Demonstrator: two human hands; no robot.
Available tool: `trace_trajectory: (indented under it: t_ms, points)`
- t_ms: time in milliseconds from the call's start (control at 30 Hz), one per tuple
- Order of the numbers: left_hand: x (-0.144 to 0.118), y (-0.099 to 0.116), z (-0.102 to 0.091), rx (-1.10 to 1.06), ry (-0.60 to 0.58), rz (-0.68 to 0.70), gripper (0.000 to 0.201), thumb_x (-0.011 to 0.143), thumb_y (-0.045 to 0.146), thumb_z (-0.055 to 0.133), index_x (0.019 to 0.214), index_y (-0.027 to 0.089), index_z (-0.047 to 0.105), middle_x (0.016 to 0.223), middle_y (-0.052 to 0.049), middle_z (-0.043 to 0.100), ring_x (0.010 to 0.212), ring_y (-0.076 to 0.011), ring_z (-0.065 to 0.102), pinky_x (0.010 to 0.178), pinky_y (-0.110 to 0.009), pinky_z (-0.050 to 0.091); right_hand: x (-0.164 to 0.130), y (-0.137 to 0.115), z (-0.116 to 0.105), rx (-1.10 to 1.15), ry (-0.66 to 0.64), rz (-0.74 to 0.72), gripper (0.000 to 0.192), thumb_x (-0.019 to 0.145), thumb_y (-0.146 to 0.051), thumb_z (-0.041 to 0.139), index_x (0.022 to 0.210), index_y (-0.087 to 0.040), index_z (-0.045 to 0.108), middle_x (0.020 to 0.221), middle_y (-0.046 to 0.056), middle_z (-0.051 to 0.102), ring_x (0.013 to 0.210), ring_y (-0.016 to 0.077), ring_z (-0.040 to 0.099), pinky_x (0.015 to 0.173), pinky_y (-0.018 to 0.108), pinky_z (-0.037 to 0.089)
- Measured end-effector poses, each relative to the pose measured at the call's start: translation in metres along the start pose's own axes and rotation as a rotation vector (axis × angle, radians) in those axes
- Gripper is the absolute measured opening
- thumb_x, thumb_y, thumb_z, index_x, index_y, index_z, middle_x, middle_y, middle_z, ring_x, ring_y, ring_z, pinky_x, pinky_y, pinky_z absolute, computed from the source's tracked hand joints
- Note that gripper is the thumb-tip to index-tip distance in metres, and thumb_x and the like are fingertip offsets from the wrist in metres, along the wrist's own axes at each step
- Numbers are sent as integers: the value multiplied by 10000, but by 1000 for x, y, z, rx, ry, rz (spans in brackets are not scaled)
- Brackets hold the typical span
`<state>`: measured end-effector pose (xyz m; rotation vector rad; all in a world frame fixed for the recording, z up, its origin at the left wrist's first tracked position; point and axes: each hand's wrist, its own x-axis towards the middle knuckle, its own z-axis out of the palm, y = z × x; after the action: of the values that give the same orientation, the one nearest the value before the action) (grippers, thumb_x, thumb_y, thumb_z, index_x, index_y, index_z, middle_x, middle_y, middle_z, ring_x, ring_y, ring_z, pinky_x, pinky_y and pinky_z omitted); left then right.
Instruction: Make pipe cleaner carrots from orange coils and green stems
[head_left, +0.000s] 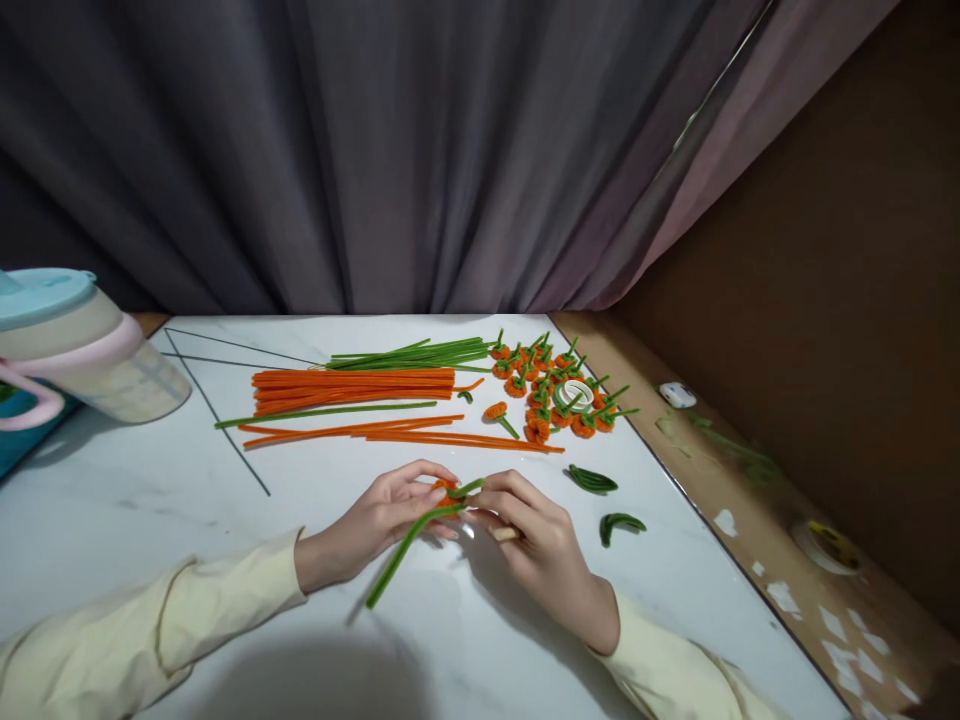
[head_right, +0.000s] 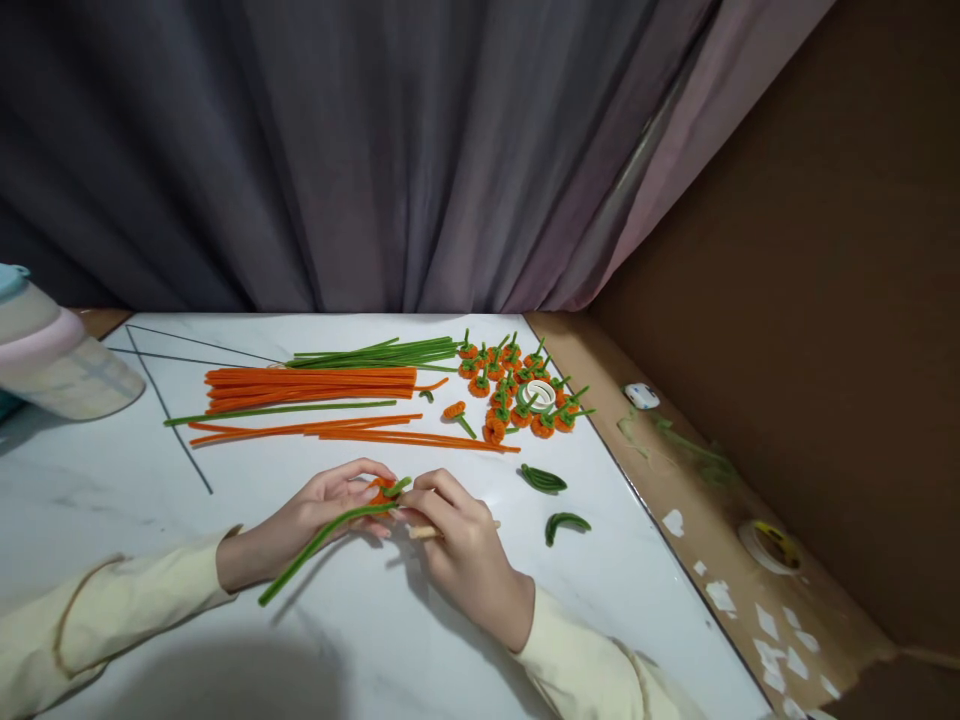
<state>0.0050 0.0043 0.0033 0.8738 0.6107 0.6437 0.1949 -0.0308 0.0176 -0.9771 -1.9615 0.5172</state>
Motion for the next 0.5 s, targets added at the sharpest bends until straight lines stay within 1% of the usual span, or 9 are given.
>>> trace_trajectory:
  t_ms: [67,133,233,300,400,500]
  points:
    - [2,0,2,-17,9,-7,237,829,290,635,999,141,562,875,-77,685,777,-147,642,728,-265,487,0,0,0,24,7,-12,172,882,-101,454,896,-190,601,845,67,574,744,144,576,602,226,468]
    - [2,-1,3,-11,23,-19,241,819,293,644,985,137,563,841,-70,685,744,-134,628,689,-241,473,0,1,0,57,11,6,163,879,-101,463,857,-186,600,829,62,577,736,142,577,617,227,472]
    - [2,-2,4,29,34,-33,269,807,322,654,972,130,561,748,-55,677,686,-127,606,647,-231,451,0,2,1,95,5,40,152,873,-105,478,801,-183,586,801,50,574,708,137,567,616,227,464]
    - [1,-2,5,51,24,-28,287,798,335,660,968,128,559,721,-49,669,662,-127,597,640,-238,445,1,3,2,105,-1,41,161,872,-100,463,783,-182,569,788,47,566,700,138,554,609,229,454]
    - [-2,1,7,115,8,6,293,787,330,672,972,137,552,770,-54,668,688,-142,605,666,-263,455,1,3,1,106,-1,52,156,868,-93,453,782,-178,550,773,45,546,687,137,531,598,231,435]
    - [-6,4,8,252,13,55,226,823,300,632,978,153,559,861,-60,657,785,-159,614,742,-288,470,0,4,0,106,-11,80,138,865,-98,463,783,-177,541,766,41,532,665,132,511,574,228,412]
